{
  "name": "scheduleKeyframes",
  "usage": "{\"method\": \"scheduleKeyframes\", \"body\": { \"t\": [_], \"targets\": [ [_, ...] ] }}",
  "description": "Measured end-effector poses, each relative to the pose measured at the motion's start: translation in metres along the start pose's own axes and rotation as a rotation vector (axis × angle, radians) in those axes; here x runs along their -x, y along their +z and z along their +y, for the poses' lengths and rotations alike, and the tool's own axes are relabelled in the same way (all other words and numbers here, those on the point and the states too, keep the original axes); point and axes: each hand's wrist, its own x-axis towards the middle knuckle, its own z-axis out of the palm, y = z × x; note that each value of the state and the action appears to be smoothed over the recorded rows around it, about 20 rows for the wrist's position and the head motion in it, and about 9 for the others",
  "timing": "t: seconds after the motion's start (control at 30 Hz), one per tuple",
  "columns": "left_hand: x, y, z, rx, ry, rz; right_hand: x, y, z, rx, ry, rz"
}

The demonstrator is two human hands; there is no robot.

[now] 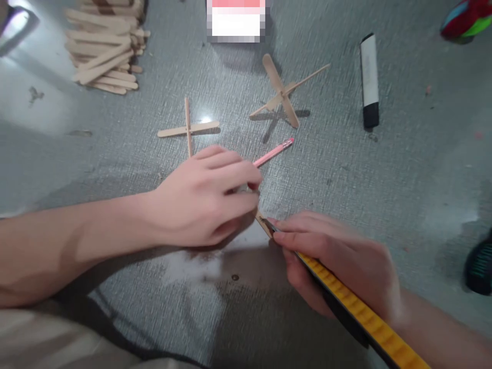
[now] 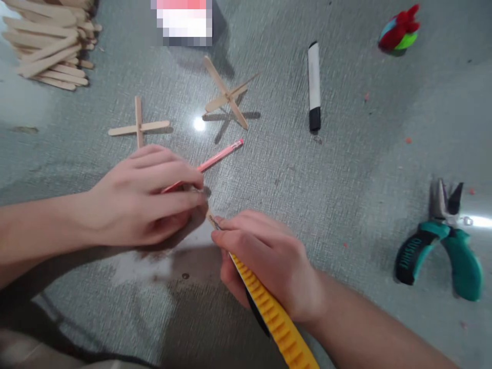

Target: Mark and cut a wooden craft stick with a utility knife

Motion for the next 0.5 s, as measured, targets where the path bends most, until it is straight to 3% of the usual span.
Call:
{"method": "scheduleKeyframes", "body": {
  "t": [0.13, 0.27, 0.5],
  "targets": [
    [0.000, 0.002, 0.014, -0.016, 0.036, -0.065, 0.003, 0.000, -0.003, 0.053, 0.052, -0.013],
    [0.003, 0.004, 0.030, -0.103, -0.037, 0.003, 0.005, 0.000, -0.004, 0.085, 0.054, -0.004],
    [0.009, 0.010, 0.051, -0.250, -0.058, -0.031, 0.004, -0.002, -0.003, 0.102, 0.043, -0.029]
  ]
}}
